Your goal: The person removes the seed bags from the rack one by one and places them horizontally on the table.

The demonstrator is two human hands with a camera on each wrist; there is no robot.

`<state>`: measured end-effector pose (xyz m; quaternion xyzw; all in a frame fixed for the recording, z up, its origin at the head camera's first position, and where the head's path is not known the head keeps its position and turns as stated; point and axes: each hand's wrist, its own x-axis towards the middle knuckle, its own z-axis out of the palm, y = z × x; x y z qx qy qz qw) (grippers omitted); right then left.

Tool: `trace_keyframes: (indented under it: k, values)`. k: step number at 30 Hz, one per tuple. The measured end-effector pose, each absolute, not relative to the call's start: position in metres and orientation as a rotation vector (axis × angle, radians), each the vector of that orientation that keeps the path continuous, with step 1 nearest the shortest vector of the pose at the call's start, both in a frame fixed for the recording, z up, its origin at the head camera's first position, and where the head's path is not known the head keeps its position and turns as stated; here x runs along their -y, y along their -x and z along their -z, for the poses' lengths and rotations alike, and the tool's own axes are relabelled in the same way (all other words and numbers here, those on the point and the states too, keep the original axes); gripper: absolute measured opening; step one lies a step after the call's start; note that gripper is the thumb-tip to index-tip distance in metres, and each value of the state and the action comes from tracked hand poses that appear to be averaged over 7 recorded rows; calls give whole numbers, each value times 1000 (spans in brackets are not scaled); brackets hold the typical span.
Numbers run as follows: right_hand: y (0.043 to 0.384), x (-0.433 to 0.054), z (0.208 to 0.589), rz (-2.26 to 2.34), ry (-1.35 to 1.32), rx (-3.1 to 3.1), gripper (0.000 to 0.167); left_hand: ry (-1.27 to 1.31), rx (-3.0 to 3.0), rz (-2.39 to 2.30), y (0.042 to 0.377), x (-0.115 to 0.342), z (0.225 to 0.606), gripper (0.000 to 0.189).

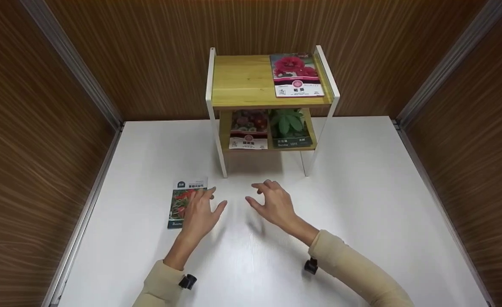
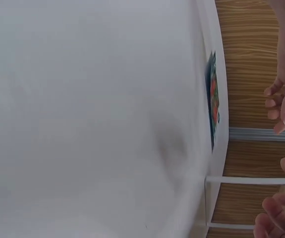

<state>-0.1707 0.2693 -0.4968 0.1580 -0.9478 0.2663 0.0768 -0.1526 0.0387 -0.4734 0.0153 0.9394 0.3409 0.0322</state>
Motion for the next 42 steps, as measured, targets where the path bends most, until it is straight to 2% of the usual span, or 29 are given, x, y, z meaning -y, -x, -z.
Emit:
trace_keyframes:
  k: [20,30,42]
  values:
    - [189,-323,440,-645,-535,2708,33,-454,-3005,-1053,190,-91,421,50]
    - [204,-339,404,-629,-551,2632,39,-724,-3074,-1090,216,-109,389,45]
    - [226,-359,367,-557,-553,2574,41,-832,-3085,-1094,253,-135,355,49]
